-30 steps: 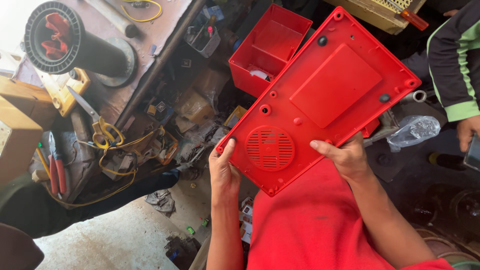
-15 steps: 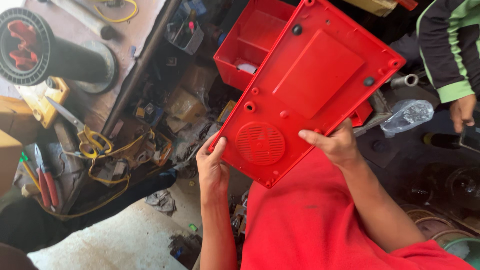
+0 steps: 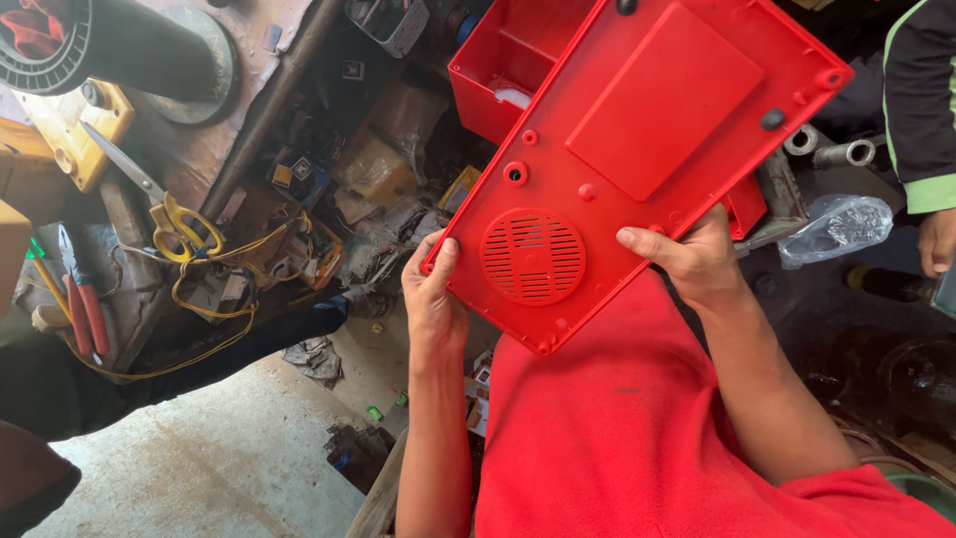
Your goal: The person attaches small black rubber feet to a red plastic cover by pressing them into place. They then place the cover onto a larger red plastic housing on the workbench.
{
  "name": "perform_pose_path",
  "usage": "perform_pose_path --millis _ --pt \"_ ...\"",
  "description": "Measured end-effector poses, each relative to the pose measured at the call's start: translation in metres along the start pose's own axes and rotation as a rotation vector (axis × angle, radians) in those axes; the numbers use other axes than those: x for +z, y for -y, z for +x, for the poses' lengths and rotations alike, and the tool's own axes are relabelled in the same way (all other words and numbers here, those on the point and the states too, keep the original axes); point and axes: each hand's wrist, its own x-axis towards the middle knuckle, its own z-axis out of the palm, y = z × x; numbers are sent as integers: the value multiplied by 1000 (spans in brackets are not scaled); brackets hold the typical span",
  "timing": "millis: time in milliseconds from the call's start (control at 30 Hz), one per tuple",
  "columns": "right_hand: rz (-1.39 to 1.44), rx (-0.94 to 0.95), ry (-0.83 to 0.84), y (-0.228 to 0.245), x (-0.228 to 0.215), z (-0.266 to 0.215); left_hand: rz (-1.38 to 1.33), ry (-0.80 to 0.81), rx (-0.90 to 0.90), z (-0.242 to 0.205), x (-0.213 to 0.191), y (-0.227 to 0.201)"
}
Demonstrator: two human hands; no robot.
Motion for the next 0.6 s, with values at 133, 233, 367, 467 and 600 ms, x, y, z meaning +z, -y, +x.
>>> perform_pose_path --millis 133,233,367,467,600 --pt "19 17 7 -8 -1 -1 41 -39 14 -2 -7 1" --pt "-22 30 18 -21 -2 -3 32 -31 39 2 -21 8" --pt "-134 307 105 -41 3 -12 31 -124 -55 5 -47 25" --pt "-242 160 309 -51 18 -10 39 -242 -142 0 -64 41" --pt "-202 108 409 -59 38 -2 173 -237 -210 -20 -97 57"
